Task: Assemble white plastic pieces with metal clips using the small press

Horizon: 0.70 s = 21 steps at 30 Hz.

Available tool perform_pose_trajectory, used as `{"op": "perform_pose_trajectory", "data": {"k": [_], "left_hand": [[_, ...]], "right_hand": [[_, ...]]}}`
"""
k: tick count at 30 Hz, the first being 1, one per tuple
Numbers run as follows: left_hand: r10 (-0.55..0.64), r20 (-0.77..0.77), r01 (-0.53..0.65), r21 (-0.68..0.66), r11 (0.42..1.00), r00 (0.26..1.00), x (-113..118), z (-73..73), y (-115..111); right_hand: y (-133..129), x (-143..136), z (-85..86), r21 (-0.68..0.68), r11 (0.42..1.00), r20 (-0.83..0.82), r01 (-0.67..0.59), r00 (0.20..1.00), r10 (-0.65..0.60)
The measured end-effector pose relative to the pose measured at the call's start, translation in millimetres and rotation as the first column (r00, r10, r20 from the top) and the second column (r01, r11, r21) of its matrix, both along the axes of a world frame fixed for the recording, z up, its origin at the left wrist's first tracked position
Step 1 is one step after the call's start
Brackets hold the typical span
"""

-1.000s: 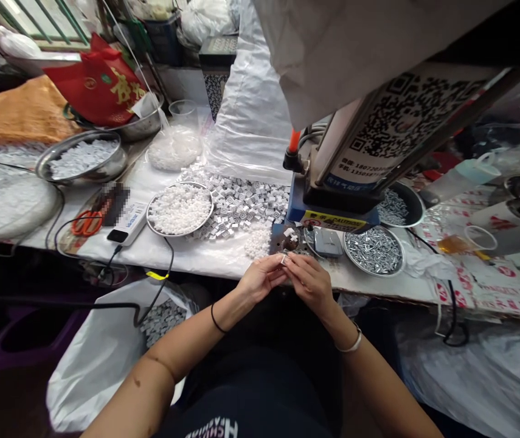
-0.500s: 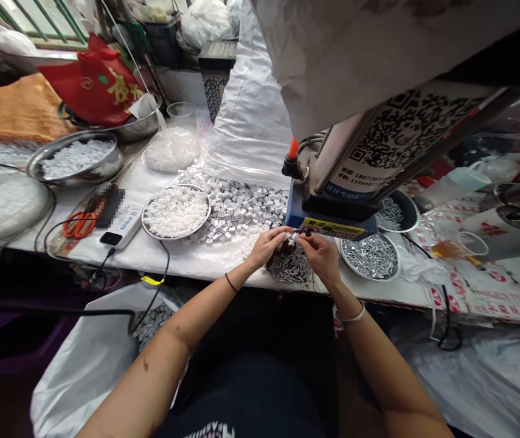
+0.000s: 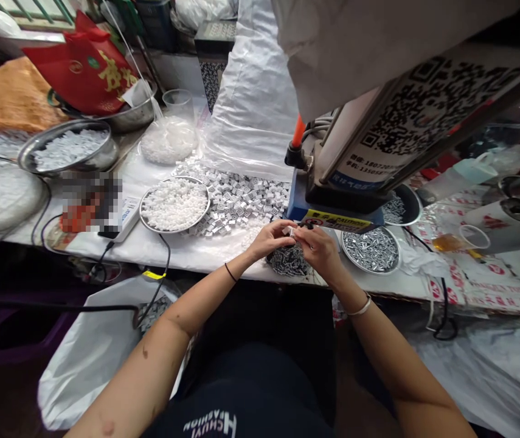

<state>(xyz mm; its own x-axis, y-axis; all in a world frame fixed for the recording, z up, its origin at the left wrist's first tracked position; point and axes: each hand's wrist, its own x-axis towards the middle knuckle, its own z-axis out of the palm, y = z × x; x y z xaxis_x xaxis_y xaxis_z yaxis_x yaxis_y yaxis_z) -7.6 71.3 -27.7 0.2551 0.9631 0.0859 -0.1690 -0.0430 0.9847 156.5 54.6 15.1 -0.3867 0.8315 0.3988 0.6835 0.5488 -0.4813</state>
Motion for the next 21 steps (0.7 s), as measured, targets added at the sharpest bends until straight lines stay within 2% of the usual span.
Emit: {"op": "perform_pose_trajectory", "data": {"k": [3, 5, 9, 12, 14, 16, 18, 21], "left_hand": [[0.007, -0.062, 0.000, 0.114, 0.993, 0.998, -2, 2.3, 2], [-0.014, -0.095, 0.024, 0.107, 0.994, 0.995, -3, 1.4, 5], [-0.056, -0.121, 0.063, 0.052, 0.997, 0.991, -3, -0.5, 10], [-0.078, -0.132, 0.087, 0.066, 0.994, 0.988, -3, 2.1, 12], [-0.110, -0.166, 0.126, 0.093, 0.988, 0.980, -5, 6.9, 14], [-0.144, -0.226, 0.176, 0.126, 0.976, 0.963, -9, 14.5, 17], [-0.160, -0.297, 0.213, 0.157, 0.964, 0.942, -14, 23.7, 19], [-0.173, -0.326, 0.227, 0.136, 0.964, 0.929, -18, 34.1, 23]], "right_hand": [[-3, 5, -0.4, -0.026, 1.000, -0.015, -0.017, 1.000, 0.017], [-6, 17, -6.9, -0.023, 0.998, 0.003, 0.051, 0.999, -0.050], [-15, 51, -39.3, 0.036, 0.965, 0.217, 0.259, 0.941, -0.261], [-25, 69, -66.7, 0.064, 0.968, 0.395, 0.241, 0.885, -0.247], [-27, 73, -75.5, 0.072, 0.974, 0.448, 0.213, 0.866, -0.222], [-24, 74, -72.8, 0.053, 0.978, 0.453, 0.199, 0.868, -0.201], [-17, 70, -60.2, -0.012, 0.980, 0.404, 0.201, 0.897, -0.179], [-8, 55, -33.9, -0.121, 0.969, 0.169, 0.217, 0.966, -0.195]]}}
